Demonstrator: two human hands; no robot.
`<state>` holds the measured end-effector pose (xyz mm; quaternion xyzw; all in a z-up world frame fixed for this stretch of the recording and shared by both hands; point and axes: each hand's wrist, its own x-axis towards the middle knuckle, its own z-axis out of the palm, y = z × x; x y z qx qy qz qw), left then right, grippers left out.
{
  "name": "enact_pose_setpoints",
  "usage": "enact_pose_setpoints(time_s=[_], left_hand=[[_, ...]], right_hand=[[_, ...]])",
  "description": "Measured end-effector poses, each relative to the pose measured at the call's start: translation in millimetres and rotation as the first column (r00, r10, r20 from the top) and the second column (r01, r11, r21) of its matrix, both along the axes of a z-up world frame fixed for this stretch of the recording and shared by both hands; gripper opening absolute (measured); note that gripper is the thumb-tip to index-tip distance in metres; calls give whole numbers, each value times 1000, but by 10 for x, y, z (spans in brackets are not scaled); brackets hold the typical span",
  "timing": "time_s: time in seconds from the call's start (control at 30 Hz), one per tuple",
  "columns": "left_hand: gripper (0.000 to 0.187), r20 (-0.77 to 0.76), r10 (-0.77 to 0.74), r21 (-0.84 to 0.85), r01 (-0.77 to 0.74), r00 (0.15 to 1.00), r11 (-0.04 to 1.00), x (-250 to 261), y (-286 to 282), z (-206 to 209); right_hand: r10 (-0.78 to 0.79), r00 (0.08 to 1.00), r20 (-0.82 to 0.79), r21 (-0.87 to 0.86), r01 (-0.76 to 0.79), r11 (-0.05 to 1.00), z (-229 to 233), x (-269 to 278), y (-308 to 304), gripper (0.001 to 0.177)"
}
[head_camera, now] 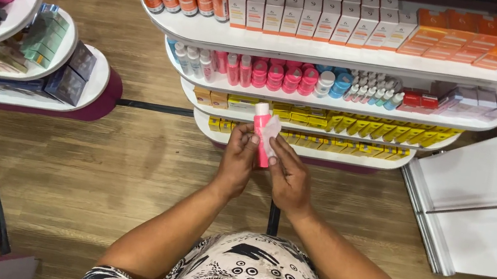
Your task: Cleaning cosmetic bottles and shelves in a beauty supply store using a wipe
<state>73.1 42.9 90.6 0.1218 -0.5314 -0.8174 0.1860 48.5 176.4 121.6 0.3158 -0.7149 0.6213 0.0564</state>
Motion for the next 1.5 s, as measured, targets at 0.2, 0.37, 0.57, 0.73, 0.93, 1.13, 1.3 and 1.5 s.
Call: enact_pose_setpoints(time_s=[0.2,0.37,0.57,0.73,0.93,1.13,1.3,1.5], left_hand=[[35,19,-59,-91,61,998,994,-15,-81,-59],[44,53,-50,-55,53,997,997,75,-23,252],[45,-12,-100,27,100,995,995,-24,-159,-139],[47,-46,-176,22,177,983,984,19,-103,-93],[46,-53,-164,107,169,985,980,-57,-237,-357],[50,46,-150,141,143,988,980,47,-179,-142],[43,61,-77,119,69,995,990,-1,-155,-43],[37,74,-100,142,89,992,986,63,-164,-17]], right_hand=[[-13,999,-30,-11,12,1000,138,-16,-42,35],[-8,1000,-5,-42,8,999,29,36,-27,34],[-2,999,32,-90,5,996,-12,-15,-33,35],[-18,1000,-8,-65,17,998,122,-83,-67,37],[3,1000,-26,7,-2,1000,5,41,-43,40],[-56,997,-56,-9,56,998,-33,66,-20,31],[-67,994,-84,-25,65,998,-81,65,-32,28],[-45,999,-24,-61,43,997,-107,73,-32,27]])
